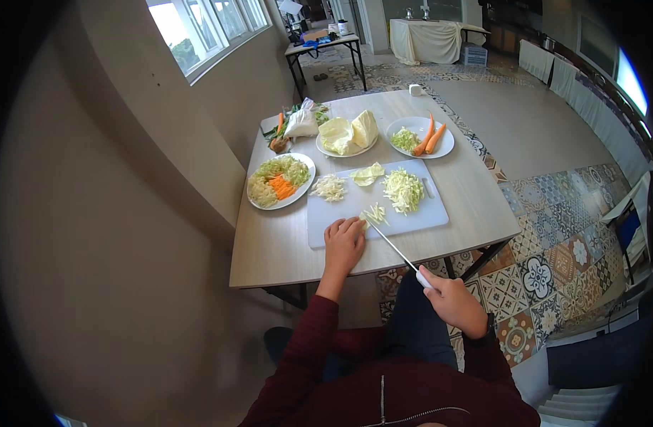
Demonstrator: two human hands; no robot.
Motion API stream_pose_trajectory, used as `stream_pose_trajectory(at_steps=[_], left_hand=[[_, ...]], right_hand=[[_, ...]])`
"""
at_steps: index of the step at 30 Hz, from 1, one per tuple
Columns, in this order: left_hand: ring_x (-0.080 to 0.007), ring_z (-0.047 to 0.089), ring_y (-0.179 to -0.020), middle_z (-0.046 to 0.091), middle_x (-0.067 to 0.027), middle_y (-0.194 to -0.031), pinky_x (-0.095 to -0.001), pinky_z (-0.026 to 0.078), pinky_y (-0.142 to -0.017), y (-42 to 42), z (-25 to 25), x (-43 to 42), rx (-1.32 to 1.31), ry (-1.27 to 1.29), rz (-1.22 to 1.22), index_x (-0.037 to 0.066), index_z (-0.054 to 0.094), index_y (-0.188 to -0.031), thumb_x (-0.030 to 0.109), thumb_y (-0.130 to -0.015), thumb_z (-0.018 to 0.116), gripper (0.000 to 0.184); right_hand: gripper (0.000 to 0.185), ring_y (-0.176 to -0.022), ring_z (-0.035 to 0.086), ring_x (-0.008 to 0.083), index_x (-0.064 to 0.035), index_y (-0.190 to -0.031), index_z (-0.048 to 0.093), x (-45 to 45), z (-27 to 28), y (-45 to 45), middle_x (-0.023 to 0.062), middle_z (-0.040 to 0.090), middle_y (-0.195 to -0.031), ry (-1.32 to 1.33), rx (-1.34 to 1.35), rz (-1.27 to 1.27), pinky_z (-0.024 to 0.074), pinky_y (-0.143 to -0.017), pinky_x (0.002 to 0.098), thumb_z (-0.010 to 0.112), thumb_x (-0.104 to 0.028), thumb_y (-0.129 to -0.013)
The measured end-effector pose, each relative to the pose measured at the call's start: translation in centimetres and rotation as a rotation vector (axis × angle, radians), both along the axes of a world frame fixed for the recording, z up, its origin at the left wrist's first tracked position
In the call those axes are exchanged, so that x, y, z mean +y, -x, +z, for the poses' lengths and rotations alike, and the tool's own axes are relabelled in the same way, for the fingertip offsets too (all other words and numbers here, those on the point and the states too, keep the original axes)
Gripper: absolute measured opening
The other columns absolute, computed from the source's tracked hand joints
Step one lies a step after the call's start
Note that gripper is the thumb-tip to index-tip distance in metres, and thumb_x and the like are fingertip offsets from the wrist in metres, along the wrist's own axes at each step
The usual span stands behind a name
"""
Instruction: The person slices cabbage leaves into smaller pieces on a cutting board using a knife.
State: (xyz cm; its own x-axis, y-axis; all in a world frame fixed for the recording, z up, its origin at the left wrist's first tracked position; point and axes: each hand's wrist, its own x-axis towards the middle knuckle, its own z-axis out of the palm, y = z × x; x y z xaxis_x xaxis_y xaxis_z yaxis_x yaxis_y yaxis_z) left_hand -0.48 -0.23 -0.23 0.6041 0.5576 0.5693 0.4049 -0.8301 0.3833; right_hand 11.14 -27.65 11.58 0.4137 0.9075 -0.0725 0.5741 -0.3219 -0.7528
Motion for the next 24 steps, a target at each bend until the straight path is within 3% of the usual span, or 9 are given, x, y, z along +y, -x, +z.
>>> stream_pose_trajectory(at_steps=[14, 17, 23, 24], left_hand=[[-0.0289, 0.055, -0.122, 0.067, -0.003, -0.128, -0.0456, 0.035, -0.108, 0.0, 0.2, -0.1, 0.008, -0.004, -0.002, 0.014, 0.069, -0.12, 0.014, -0.086, 0.065, 0.034], [-0.0289, 0.055, -0.122, 0.067, -0.0034, -0.127, -0.0455, 0.036, -0.108, 0.0, -0.1, 0.1, 0.006, -0.009, 0.0, 0.014, 0.069, -0.119, 0.014, -0.086, 0.066, 0.033], [-0.029, 0.056, -0.12, 0.067, -0.0042, -0.124, -0.0455, 0.037, -0.106, 0.0, 0.2, -0.1, -0.013, -0.031, 0.006, 0.012, 0.07, -0.116, 0.013, -0.085, 0.065, 0.031], [-0.0291, 0.056, -0.119, 0.067, -0.0043, -0.123, -0.0455, 0.037, -0.105, 0.0, 0.2, -0.1, -0.01, -0.022, -0.001, 0.012, 0.07, -0.116, 0.013, -0.085, 0.066, 0.031]], right_hand=[[0.046, -0.088, 0.064, 0.0476, -0.0033, -0.14, 0.056, 5.8, -2.8, -0.1, 0.0318, 0.065, -0.089, -0.115, -0.075, 0.026, 0.0509, -0.079, 0.0525, 0.056, -0.013, -0.095], [0.046, -0.08, 0.066, 0.0455, -0.0049, -0.141, 0.056, 4.3, -3.4, 0.4, 0.0326, 0.062, -0.088, -0.12, -0.099, 0.018, 0.0514, -0.072, 0.0457, 0.058, -0.011, -0.095], [0.049, -0.092, 0.067, 0.0452, -0.0052, -0.143, 0.054, 2.0, -3.5, 0.6, 0.0321, 0.065, -0.103, -0.126, -0.084, 0.013, 0.053, -0.08, 0.0446, 0.059, -0.009, -0.094], [0.048, -0.089, 0.067, 0.0455, -0.0049, -0.142, 0.055, 1.8, -3.6, 0.6, 0.0313, 0.066, -0.098, -0.154, -0.101, 0.012, 0.0527, -0.078, 0.0471, 0.059, -0.01, -0.094]])
